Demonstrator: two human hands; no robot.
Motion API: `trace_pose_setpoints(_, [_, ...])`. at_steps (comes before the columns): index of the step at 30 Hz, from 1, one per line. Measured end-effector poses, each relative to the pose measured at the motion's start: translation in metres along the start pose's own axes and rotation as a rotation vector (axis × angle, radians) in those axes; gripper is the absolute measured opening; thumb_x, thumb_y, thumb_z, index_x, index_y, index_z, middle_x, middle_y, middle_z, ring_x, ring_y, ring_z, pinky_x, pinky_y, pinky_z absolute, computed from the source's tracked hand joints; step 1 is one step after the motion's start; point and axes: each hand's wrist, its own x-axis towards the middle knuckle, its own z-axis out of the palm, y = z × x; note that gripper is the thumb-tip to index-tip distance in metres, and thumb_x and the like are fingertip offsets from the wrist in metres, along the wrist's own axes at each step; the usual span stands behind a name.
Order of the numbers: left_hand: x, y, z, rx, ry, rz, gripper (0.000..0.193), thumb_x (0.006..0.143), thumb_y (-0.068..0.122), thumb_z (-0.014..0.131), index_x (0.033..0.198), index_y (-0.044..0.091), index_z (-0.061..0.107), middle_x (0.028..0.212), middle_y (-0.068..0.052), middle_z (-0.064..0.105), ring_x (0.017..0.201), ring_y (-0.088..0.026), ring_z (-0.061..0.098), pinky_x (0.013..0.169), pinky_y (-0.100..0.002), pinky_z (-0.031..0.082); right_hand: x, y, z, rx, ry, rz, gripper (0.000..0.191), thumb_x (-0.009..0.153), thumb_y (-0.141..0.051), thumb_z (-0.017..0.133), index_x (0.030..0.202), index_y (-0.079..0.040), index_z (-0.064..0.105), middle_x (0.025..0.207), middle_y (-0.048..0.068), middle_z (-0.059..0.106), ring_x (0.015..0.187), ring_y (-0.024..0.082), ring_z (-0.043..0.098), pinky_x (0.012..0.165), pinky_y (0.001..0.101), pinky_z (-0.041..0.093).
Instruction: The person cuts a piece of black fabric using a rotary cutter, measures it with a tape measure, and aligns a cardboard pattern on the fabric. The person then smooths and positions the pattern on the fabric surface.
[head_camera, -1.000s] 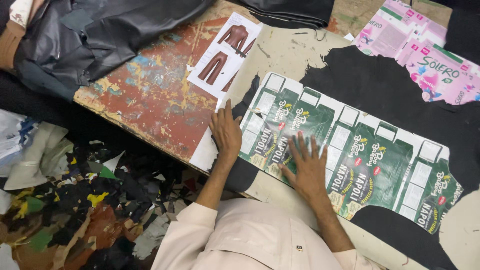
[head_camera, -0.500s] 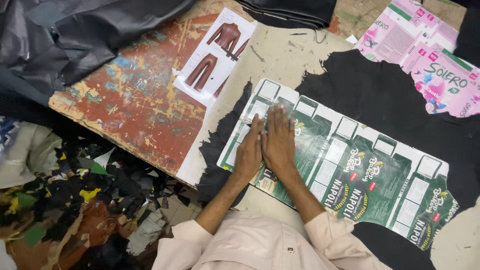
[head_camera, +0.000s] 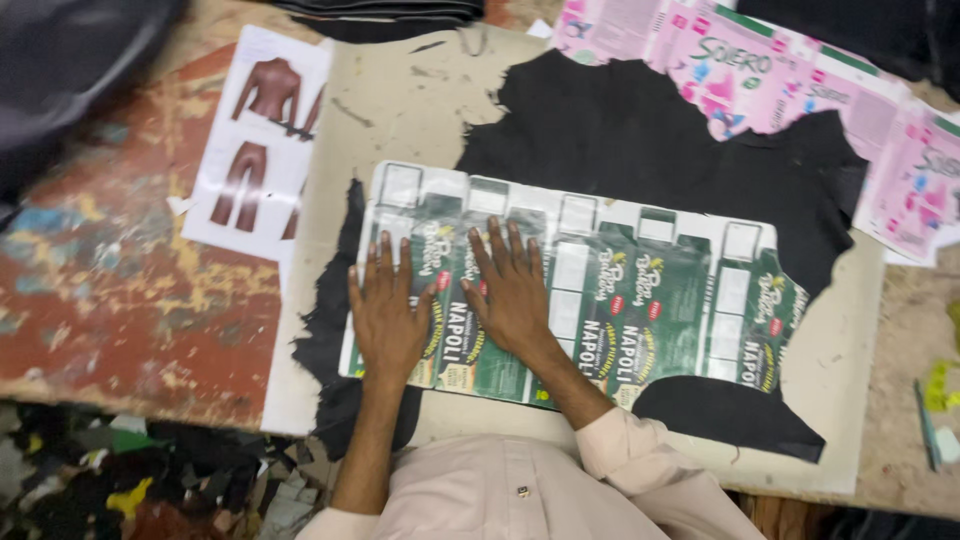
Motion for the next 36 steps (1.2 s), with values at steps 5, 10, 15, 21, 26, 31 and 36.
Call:
trace_pose_setpoints(5, [0.003,0.005,0.004,0.053,-0.044,-0.015,0.071,0.101,0.048,0.056,0.159,0.009,0.042,0.168,-0.018,0.033,0.154,-0.035,0.03,0.124,-0.058,0.019,-0.076,0.149,-0.049,-0.117,0.107,0.431,0.074,0.104,-0.052,0.044,0.165,-0.015,0.027,0.171,0.021,0.015,0.157,0.046,0.012,0.125,0.062,0.007])
trace_pose_setpoints(10, [0.003,0.012,0.003,0.041,-0.037,-0.024,0.072,0.101,0.048,0.056,0.16,0.008,0.042,0.168,-0.018,0.034,0.156,-0.034,0.03,0.126,-0.057,0.019,-0.142,0.25,-0.087,-0.168,0.27,0.803,0.072,0.106,-0.052,0.041,0.165,-0.012,0.029,0.171,0.025,0.018,0.157,0.048,0.014,0.125,0.064,0.009])
trace_pose_setpoints(15, [0.003,0.014,0.002,0.038,0.019,0.008,0.073,0.102,0.048,0.055,0.159,0.004,0.042,0.167,-0.02,0.035,0.156,-0.035,0.029,0.126,-0.057,0.019,-0.157,0.268,-0.089,-0.173,0.347,0.841,0.074,0.106,-0.054,0.041,0.165,-0.011,0.029,0.169,0.028,0.019,0.157,0.049,0.014,0.125,0.0644,0.01])
trace_pose_setpoints(21, [-0.01,0.008,0.007,0.02,0.039,0.046,0.073,0.104,0.045,0.055,0.161,0.001,0.041,0.168,-0.024,0.034,0.156,-0.038,0.029,0.127,-0.057,0.017,-0.153,0.255,-0.105,-0.146,0.294,0.872,0.077,0.104,-0.057,0.043,0.166,-0.013,0.025,0.171,0.024,0.015,0.157,0.045,0.01,0.125,0.0625,0.008])
trace_pose_setpoints(26, [-0.015,0.003,0.008,-0.008,0.055,0.077,0.073,0.104,0.043,0.058,0.16,-0.001,0.043,0.167,-0.028,0.032,0.156,-0.041,0.029,0.126,-0.058,0.016,-0.179,0.249,-0.136,0.599,0.723,0.456,0.067,0.114,-0.037,0.049,0.166,-0.006,0.02,0.176,0.023,0.015,0.164,0.036,0.012,0.132,0.0441,0.013])
trace_pose_setpoints(31, [-0.028,-0.003,0.014,-0.167,0.161,0.151,0.045,0.11,0.024,0.064,0.143,-0.005,0.058,0.163,-0.029,0.046,0.156,-0.042,0.038,0.131,-0.058,0.022,-0.274,0.266,-0.168,0.333,0.896,0.71,0.052,0.098,-0.005,0.062,0.149,-0.001,0.053,0.149,0.02,0.055,0.139,0.031,0.053,0.116,0.0366,0.042])
trace_pose_setpoints(36, [-0.045,0.006,0.02,-0.149,0.225,0.31,0.022,0.111,0.013,0.067,0.129,0.0,0.07,0.141,-0.018,0.066,0.143,-0.033,0.055,0.132,-0.054,0.028,-0.366,0.324,-0.228,-0.08,0.87,0.898,0.047,0.085,0.01,0.062,0.13,-0.003,0.071,0.127,0.022,0.067,0.121,0.036,0.061,0.107,0.0413,0.047])
